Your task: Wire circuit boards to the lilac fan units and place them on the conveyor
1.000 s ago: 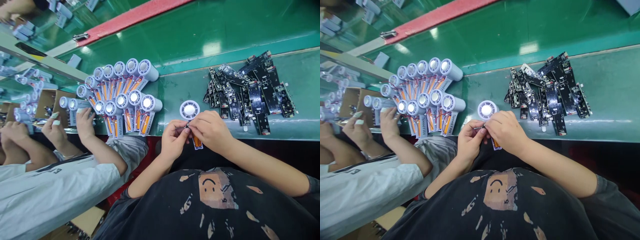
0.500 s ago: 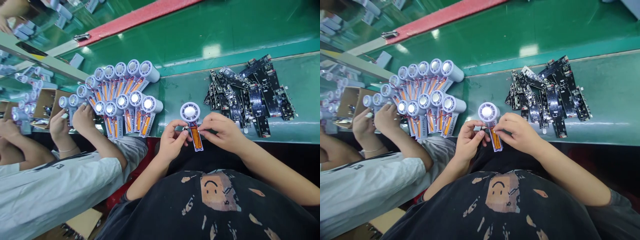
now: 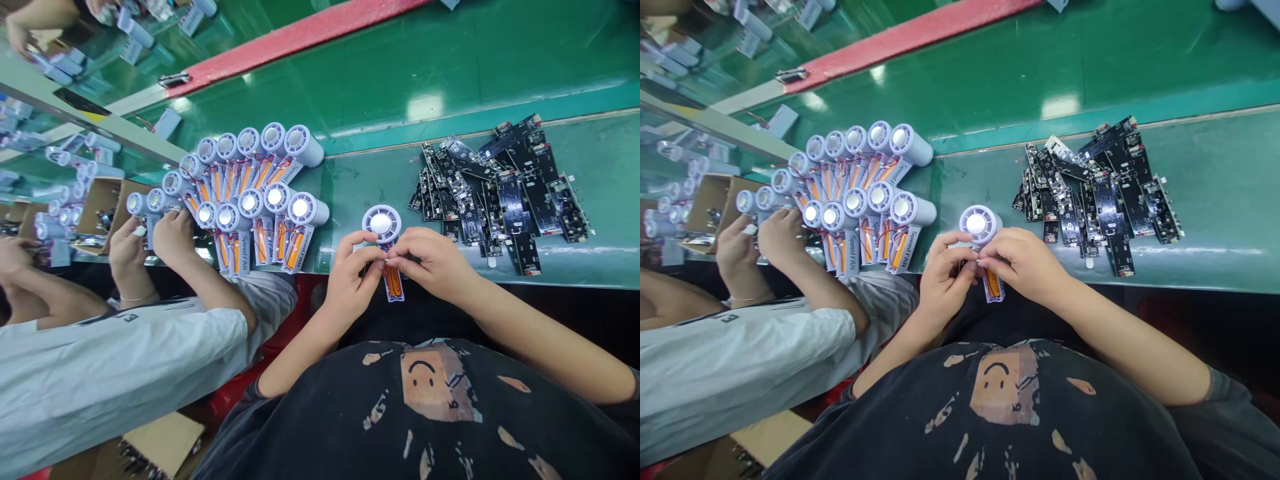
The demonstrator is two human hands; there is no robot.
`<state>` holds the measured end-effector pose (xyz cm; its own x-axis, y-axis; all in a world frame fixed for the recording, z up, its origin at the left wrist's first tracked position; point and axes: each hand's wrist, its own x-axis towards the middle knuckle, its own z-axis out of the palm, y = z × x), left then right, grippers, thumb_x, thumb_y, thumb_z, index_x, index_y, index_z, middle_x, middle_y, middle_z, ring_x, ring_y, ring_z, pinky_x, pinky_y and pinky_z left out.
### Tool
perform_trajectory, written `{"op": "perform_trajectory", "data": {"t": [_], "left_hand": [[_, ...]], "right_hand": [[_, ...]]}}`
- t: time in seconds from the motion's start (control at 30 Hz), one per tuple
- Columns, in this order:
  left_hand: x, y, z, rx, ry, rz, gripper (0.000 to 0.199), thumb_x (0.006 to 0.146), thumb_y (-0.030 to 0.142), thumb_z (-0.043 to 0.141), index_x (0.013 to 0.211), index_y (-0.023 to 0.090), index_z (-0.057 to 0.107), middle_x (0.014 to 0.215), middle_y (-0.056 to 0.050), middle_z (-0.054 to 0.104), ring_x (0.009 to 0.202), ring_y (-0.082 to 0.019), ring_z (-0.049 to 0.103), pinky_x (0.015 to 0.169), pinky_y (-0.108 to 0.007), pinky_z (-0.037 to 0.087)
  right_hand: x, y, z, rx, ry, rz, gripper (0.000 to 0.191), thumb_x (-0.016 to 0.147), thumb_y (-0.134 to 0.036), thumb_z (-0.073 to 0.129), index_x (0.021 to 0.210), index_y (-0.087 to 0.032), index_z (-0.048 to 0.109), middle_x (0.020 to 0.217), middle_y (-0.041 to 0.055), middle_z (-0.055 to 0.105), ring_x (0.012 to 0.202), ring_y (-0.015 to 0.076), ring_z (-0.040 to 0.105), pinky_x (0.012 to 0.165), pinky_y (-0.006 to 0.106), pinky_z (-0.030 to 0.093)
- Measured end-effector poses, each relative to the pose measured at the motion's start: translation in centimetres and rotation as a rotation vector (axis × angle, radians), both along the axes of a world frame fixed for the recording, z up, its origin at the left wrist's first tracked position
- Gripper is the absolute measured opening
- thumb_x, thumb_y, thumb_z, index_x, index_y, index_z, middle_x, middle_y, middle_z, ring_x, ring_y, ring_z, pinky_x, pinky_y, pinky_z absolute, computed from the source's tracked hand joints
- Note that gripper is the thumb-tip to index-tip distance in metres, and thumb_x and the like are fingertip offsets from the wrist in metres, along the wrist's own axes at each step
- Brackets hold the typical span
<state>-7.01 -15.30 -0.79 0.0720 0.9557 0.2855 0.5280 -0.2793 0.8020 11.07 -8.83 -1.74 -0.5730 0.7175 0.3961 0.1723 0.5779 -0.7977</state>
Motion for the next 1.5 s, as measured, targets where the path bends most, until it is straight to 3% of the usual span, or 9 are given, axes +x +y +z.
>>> {"op": "perform_trajectory", "data": {"t": [0.27, 0.5, 0.63, 0.73, 0.87, 1.0, 1.13, 1.33, 1.5], "left_hand": [[-0.3, 0.4, 0.3, 0.109, 0.111, -0.051, 0.011, 0.097, 0.017, 0.056, 0.100, 0.026, 0.063, 0.128, -0.005, 0.057, 0.121, -0.021, 0.058, 0.097, -0.042, 0.058], [-0.2, 0.5, 0.2, 0.047, 0.077, -0.024, 0.006, 0.095, 0.018, 0.059, 0.097, 0.023, 0.061, 0.126, -0.006, 0.057, 0.116, -0.022, 0.060, 0.091, -0.039, 0.059], [0.0, 0.2, -0.6, -0.062, -0.253, 0.023, 0.026, 0.093, 0.021, 0.064, 0.116, 0.028, 0.052, 0.126, -0.004, 0.052, 0.085, -0.011, 0.066, 0.068, -0.025, 0.061], [0.0, 0.0, -1.0, -0.154, -0.433, 0.032, 0.023, 0.091, 0.025, 0.067, 0.110, 0.026, 0.054, 0.116, -0.001, 0.049, 0.068, -0.004, 0.064, 0.061, -0.020, 0.061], [-0.1, 0.0, -0.8, -0.134, -0.418, 0.024, 0.013, 0.092, 0.023, 0.067, 0.103, 0.023, 0.060, 0.109, -0.001, 0.053, 0.065, -0.004, 0.065, 0.060, -0.019, 0.062], [-0.2, 0.0, -0.6, -0.070, -0.275, 0.059, 0.013, 0.091, 0.017, 0.065, 0.102, 0.022, 0.064, 0.108, -0.003, 0.060, 0.073, -0.007, 0.066, 0.058, -0.017, 0.059], [-0.2, 0.2, -0.4, -0.010, -0.131, 0.085, 0.014, 0.089, 0.013, 0.066, 0.100, 0.021, 0.065, 0.106, -0.004, 0.065, 0.089, -0.013, 0.067, 0.063, -0.019, 0.058], [0.2, 0.4, 0.1, 0.121, 0.035, 0.087, 0.016, 0.087, 0.009, 0.067, 0.098, 0.021, 0.065, 0.101, -0.003, 0.069, 0.098, -0.015, 0.067, 0.077, -0.027, 0.058], [0.1, 0.2, -0.3, 0.052, -0.121, 0.091, 0.013, 0.088, 0.012, 0.068, 0.098, 0.021, 0.066, 0.104, -0.004, 0.066, 0.090, -0.014, 0.067, 0.068, -0.024, 0.057]], "right_hand": [[-0.2, -0.2, -0.2, -0.229, 0.091, -0.011, 0.015, 0.092, -0.019, 0.063, 0.079, -0.021, 0.072, 0.077, 0.0002, 0.068, 0.073, 0.0131, 0.061, 0.067, 0.025, 0.047], [-0.2, -0.5, -0.3, -0.331, 0.132, -0.039, 0.009, 0.087, -0.020, 0.064, 0.084, -0.020, 0.073, 0.075, -0.0001, 0.064, 0.064, 0.0107, 0.053, 0.058, 0.024, 0.042], [-0.4, -0.9, 0.0, -0.244, 0.146, -0.142, 0.012, 0.089, -0.018, 0.061, 0.080, -0.019, 0.070, 0.074, -0.0008, 0.061, 0.061, 0.0100, 0.051, 0.055, 0.023, 0.039], [-0.6, -1.0, 0.2, -0.052, 0.108, -0.192, 0.010, 0.089, -0.017, 0.063, 0.081, -0.018, 0.068, 0.073, -0.0009, 0.063, 0.065, 0.0114, 0.054, 0.060, 0.025, 0.042], [-0.9, -1.1, 0.6, 0.287, -0.066, -0.261, 0.016, 0.095, -0.021, 0.059, 0.081, -0.018, 0.066, 0.075, 0.0023, 0.065, 0.074, 0.0169, 0.058, 0.069, 0.031, 0.042], [-1.0, -1.3, 1.2, 0.451, -0.230, -0.291, 0.024, 0.098, -0.022, 0.054, 0.078, -0.016, 0.066, 0.076, 0.0054, 0.065, 0.075, 0.0193, 0.057, 0.069, 0.034, 0.039], [-1.0, -1.5, 1.4, 0.472, -0.262, -0.284, 0.029, 0.100, -0.022, 0.050, 0.076, -0.016, 0.065, 0.077, 0.0065, 0.065, 0.075, 0.0196, 0.056, 0.070, 0.034, 0.037], [-1.2, -1.6, 1.8, 0.316, -0.372, -0.255, 0.031, 0.100, -0.022, 0.047, 0.075, -0.015, 0.065, 0.074, 0.0063, 0.064, 0.073, 0.0201, 0.055, 0.070, 0.034, 0.037], [-1.0, -1.4, 1.6, 0.352, -0.325, -0.232, 0.030, 0.100, -0.022, 0.048, 0.078, -0.015, 0.066, 0.078, 0.0075, 0.065, 0.076, 0.0213, 0.057, 0.072, 0.035, 0.039]]}}
